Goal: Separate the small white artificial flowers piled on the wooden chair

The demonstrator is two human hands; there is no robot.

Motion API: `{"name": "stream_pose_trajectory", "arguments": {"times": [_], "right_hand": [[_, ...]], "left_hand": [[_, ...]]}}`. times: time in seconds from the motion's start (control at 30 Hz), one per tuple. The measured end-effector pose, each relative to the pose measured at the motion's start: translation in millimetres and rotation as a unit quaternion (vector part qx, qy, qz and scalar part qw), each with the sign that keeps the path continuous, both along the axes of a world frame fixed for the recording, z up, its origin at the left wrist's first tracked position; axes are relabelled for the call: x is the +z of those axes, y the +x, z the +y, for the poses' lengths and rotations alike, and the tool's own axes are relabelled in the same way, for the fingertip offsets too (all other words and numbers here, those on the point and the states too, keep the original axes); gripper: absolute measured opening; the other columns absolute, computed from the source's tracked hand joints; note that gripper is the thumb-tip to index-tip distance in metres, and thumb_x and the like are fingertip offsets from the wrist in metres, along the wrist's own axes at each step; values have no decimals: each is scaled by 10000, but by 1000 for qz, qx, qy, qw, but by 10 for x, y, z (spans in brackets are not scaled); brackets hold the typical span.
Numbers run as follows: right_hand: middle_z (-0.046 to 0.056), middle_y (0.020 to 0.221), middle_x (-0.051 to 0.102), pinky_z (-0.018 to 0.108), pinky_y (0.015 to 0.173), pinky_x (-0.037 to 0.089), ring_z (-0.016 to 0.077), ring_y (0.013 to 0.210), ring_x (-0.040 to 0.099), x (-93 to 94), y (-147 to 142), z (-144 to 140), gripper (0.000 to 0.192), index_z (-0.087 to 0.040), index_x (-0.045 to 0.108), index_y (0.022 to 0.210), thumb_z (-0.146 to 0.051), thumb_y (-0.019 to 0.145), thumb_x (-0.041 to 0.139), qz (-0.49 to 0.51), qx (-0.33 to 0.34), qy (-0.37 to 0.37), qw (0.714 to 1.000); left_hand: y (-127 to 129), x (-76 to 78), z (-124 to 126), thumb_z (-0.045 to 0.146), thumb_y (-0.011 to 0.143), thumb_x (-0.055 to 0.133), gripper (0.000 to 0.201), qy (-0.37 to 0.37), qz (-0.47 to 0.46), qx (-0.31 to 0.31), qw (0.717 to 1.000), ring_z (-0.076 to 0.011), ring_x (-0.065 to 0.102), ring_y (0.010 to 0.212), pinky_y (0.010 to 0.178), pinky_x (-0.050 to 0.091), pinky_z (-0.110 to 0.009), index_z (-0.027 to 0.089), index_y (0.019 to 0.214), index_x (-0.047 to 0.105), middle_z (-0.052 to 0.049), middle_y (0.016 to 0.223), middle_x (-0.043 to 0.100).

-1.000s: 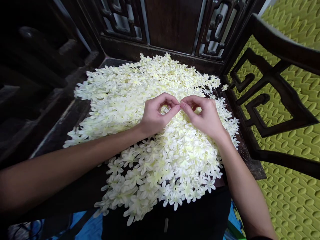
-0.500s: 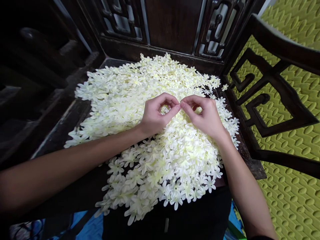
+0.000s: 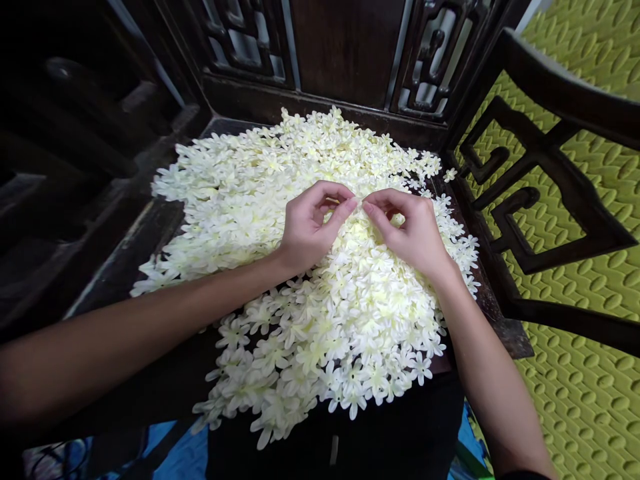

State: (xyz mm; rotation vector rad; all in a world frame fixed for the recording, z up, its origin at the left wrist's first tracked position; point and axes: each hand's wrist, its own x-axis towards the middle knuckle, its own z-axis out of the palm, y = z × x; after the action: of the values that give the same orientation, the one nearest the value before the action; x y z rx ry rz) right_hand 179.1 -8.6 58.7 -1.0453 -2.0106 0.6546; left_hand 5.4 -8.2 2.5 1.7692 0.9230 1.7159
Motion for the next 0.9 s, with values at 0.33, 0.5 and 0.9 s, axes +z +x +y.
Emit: {"name": "stream_pose_trajectory", "arguments": {"times": [0.33, 0.5, 0.9], "right_hand": [[33, 845, 686, 295, 666, 556, 143, 712, 641, -32, 8, 57, 162, -186, 708, 1036, -253, 889, 711, 121, -29, -30, 992], [18, 805, 690, 283, 615, 585, 134, 640, 646, 13, 10, 52, 196, -204, 730, 970, -297, 814, 802, 168, -15, -66, 983], [20, 849, 699, 294, 650, 603, 141, 676, 664, 44, 14, 41, 182, -213, 738, 956, -310, 815, 802, 172, -15, -54, 983]], "left_hand": [[2, -92, 66, 362, 977, 527, 128, -40, -60, 18, 997, -88, 585, 704, 672, 499, -259, 238, 1006, 546, -12, 888, 600], [12, -119, 83, 329, 938, 592, 133, -31, -53, 13, 998, -126, 610, 871, 679, 526, -240, 238, 1017, 537, -39, 976, 595], [-25, 0, 9, 389, 938, 590, 201, -39, -32, 9, 999, -115, 560, 725, 627, 477, -268, 206, 869, 637, -33, 832, 621]]}}
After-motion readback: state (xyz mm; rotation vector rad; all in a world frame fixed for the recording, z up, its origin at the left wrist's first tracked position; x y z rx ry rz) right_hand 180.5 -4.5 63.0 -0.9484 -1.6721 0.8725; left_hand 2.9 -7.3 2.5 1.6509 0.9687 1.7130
